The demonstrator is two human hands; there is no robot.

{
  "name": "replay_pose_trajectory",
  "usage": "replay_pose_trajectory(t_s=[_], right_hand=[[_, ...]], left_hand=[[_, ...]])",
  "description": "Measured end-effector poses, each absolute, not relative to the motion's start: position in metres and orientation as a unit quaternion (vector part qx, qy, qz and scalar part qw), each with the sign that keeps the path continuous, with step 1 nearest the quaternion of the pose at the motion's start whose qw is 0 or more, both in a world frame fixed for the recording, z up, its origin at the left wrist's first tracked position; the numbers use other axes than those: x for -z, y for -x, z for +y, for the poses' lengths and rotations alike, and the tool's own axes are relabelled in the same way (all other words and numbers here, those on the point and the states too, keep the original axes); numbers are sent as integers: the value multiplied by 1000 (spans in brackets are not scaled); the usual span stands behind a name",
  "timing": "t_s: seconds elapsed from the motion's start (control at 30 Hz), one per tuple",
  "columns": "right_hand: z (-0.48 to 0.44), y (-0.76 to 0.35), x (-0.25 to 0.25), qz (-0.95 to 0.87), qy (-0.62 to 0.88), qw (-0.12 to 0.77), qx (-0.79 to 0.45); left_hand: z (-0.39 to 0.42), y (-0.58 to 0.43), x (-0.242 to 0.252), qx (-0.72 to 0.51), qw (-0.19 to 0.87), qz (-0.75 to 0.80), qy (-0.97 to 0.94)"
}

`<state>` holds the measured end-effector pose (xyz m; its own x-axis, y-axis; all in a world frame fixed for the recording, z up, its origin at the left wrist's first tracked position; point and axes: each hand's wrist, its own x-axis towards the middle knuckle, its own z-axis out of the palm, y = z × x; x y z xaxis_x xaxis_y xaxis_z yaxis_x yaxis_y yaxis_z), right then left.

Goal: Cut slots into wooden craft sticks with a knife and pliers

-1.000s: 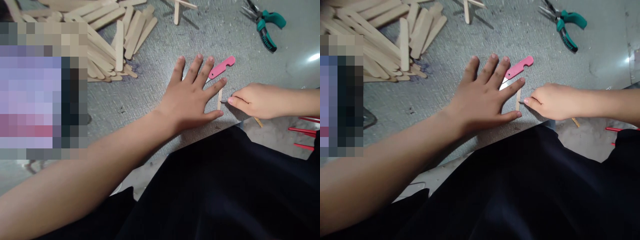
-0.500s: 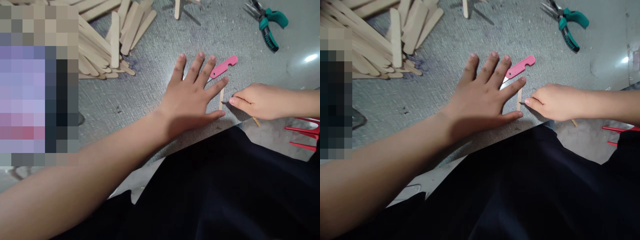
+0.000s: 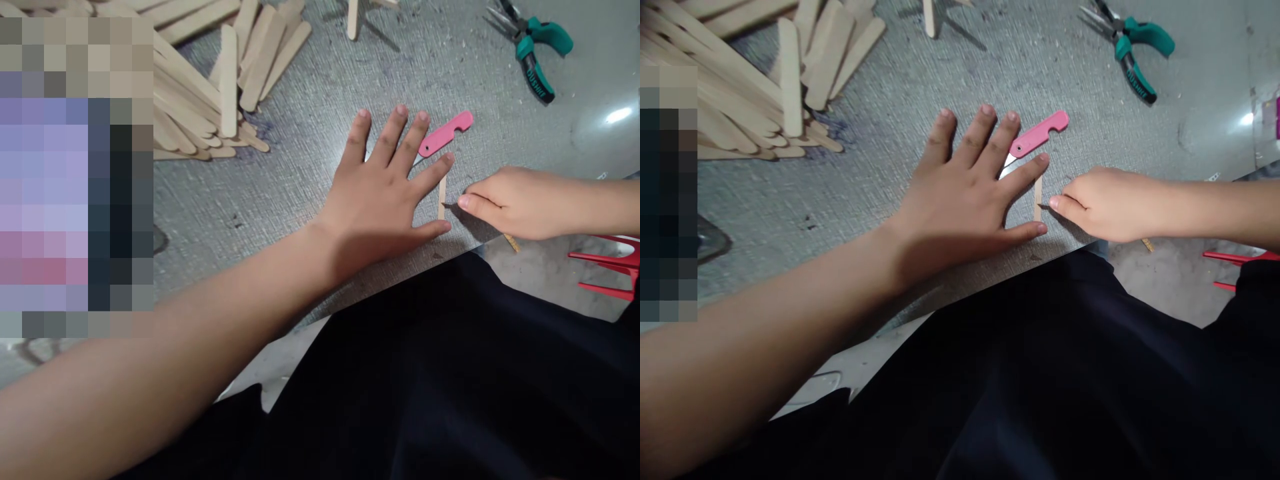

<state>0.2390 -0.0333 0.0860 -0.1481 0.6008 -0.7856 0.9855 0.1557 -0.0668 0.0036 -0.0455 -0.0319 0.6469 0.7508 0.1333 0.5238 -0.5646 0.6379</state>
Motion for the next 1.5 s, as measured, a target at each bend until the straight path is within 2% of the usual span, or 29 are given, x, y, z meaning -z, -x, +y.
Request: replay_pose_trajectory(t_s=[0.23, 0.6, 1.07, 1.5], right_hand=[[-32, -237, -89, 681, -563, 348, 313], [-35, -237, -85, 685, -560, 366, 288], [-21, -222, -93, 653, -538, 441, 300], [-14, -226, -79, 658, -506, 527, 184]], left_hand=[[-46, -5, 16, -103, 249, 392, -879], [-45, -6, 19, -118, 242, 391, -880], [-46, -11, 14, -122, 250, 393, -876], [-51, -21, 18, -126, 282, 414, -857]])
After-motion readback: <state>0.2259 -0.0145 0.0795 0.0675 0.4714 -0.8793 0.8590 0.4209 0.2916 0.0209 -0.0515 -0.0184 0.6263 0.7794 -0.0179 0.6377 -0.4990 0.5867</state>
